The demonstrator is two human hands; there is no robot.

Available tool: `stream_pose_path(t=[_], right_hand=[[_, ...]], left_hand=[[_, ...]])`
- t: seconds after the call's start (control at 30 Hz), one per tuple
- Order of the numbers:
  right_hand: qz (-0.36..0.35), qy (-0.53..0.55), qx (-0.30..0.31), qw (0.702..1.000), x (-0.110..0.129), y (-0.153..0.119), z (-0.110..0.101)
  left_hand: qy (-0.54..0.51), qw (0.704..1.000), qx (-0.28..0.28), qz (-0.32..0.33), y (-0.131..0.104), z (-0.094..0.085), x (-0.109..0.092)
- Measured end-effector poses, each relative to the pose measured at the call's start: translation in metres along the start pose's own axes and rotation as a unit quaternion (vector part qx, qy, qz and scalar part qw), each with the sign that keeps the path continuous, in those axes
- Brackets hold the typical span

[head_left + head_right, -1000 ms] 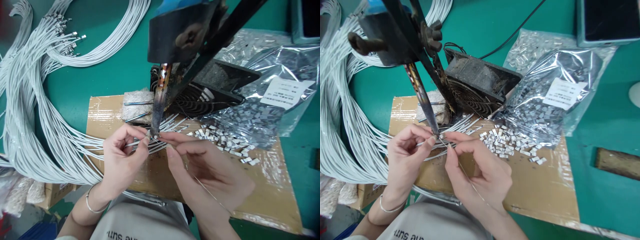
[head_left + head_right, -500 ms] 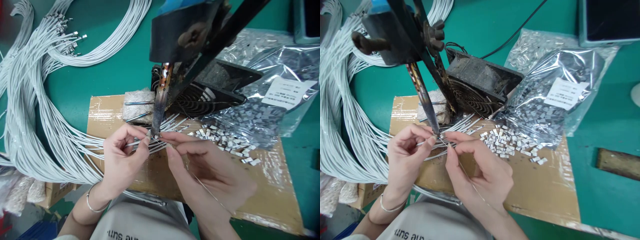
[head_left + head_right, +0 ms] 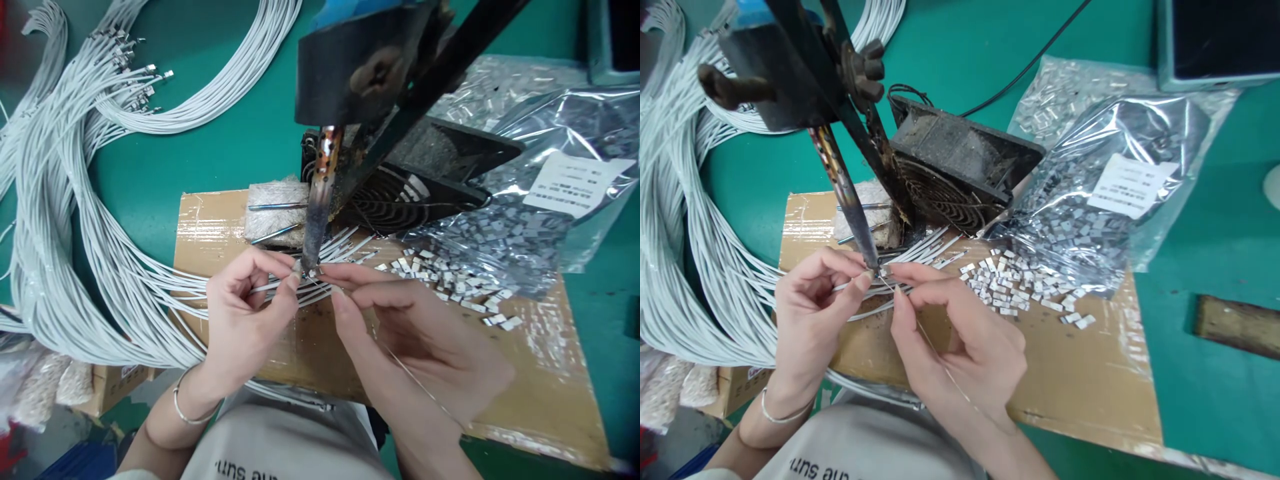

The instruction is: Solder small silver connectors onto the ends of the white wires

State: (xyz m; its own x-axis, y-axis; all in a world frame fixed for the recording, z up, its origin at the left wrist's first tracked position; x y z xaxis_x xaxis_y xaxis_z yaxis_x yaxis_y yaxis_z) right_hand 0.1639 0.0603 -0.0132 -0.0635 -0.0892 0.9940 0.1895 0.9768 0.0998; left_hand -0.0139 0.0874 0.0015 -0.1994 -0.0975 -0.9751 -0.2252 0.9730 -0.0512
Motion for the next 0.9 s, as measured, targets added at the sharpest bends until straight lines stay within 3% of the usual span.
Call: stream_pose_path(t=[0.9], right_hand=[[0.001,0.004,0.003,1.0,-0.0007,-0.0003,0.0012]], left_hand=[[0.0,1.0,0.005,-0.01,-0.0005,-0.0009,0.0018]])
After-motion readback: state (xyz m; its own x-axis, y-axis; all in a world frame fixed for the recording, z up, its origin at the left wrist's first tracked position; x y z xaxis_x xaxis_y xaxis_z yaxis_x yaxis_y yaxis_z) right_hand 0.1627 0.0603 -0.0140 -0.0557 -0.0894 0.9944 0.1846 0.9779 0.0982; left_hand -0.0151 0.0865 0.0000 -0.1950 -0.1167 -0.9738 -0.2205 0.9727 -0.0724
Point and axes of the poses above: each hand's wrist, its own y-axis towards the middle knuckle, its own z-axis out of the palm, x = y × z, the point moved 8 cm from there along y, towards the middle knuckle, and after that the axes turned 3 degrees about z, right-handed, at the moved point
